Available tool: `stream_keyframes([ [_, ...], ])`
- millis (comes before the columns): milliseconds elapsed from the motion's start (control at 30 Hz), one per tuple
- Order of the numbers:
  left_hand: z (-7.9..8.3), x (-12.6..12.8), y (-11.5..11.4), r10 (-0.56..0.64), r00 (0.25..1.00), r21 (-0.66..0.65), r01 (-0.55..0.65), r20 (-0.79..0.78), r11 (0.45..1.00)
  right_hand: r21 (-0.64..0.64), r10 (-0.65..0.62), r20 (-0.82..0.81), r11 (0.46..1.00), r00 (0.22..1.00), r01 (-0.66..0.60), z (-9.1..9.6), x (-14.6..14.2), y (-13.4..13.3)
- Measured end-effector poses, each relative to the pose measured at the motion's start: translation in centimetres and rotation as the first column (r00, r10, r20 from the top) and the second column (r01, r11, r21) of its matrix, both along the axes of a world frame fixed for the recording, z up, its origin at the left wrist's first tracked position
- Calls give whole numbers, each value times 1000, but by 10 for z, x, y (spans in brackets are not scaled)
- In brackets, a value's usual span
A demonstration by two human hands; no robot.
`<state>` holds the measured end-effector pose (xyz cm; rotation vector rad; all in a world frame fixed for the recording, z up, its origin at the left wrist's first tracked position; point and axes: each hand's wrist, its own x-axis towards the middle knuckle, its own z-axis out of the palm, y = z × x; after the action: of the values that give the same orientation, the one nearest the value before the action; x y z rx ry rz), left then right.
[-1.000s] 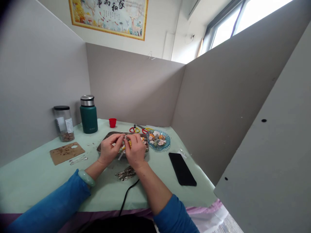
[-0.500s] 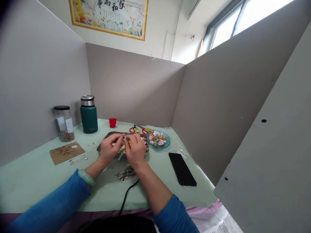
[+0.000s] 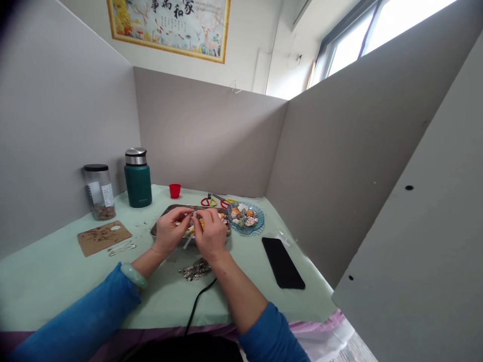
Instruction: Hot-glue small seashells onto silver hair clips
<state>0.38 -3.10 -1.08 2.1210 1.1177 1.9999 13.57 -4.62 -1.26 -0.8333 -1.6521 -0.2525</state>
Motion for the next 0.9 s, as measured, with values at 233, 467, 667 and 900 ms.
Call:
stream_keyframes([
  [233, 0, 0, 0, 17, 1000, 0, -17, -17, 1000, -15, 2, 12, 1000, 1000, -1, 0, 1, -1],
  [467, 0, 0, -1, -2, 1000, -22, 2, -1, 1000, -11, 9, -1, 1000, 1000, -9, 0, 1, -1],
  [667, -3, 1, 5, -121, 978, -204, 155, 170, 967, -1, 51, -99, 999, 994, -51, 4, 7, -2],
  [900, 8, 4, 6, -260, 777, -335, 512, 573, 791, -105, 97, -211, 987, 973, -121, 6, 11, 8],
])
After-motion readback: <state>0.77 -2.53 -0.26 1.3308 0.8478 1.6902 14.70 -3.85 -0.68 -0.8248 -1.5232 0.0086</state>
